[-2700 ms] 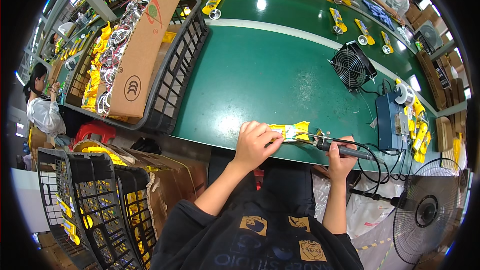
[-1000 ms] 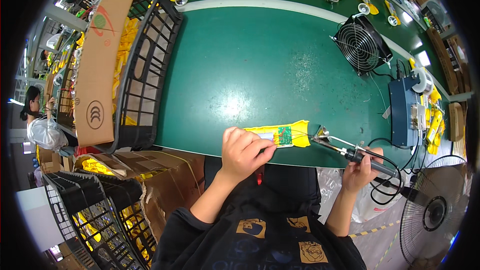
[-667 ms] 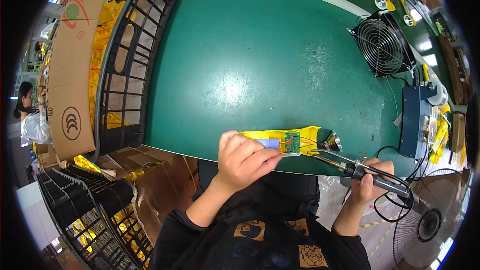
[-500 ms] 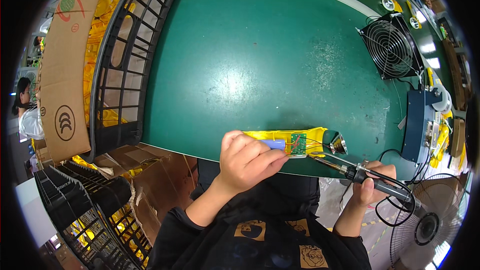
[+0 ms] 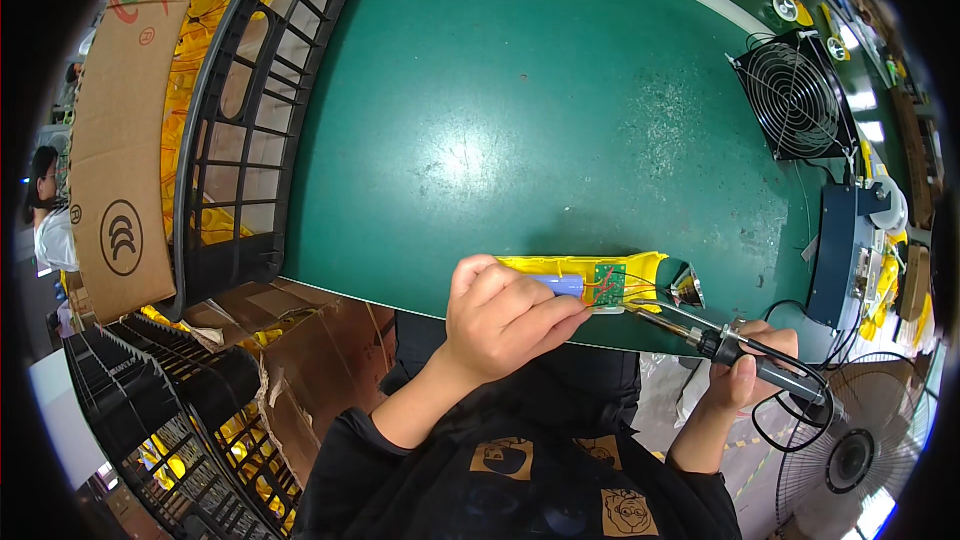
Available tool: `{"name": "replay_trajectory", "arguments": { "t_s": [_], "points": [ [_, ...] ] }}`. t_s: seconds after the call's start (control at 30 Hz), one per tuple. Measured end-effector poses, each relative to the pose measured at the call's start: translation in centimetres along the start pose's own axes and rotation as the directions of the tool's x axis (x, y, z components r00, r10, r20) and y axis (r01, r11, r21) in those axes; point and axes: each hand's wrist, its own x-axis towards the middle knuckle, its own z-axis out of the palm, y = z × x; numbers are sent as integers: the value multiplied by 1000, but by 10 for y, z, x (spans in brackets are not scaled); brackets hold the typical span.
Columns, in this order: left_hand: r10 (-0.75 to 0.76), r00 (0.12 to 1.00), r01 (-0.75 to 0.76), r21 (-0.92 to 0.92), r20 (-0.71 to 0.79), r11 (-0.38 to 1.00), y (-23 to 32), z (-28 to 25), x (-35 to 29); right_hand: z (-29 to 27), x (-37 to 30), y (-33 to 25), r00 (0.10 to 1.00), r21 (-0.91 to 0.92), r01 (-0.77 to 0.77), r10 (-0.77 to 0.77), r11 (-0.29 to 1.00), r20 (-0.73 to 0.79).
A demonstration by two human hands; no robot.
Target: The person solders wires and electronic components inside flashlight casings using a soldering iron and places the assembled flashlights onto a conveyor belt.
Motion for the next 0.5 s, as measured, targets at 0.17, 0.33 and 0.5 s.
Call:
{"name": "replay_trajectory", "arguments": {
  "t_s": [0.17,0.33,0.5],
  "points": [
    [3,1000,-3,-1,1,1000,0,0,1,1,1,-2,999,43,-28,28,999,16],
    [0,999,-1,6,49,1000,0,-3,0,2,-1,1,999,-25,-1,2,1000,49],
    [-3,999,3,-3,40,1000,0,-3,1,3,-1,2,998,-17,-15,16,1000,62]
  ]
}}
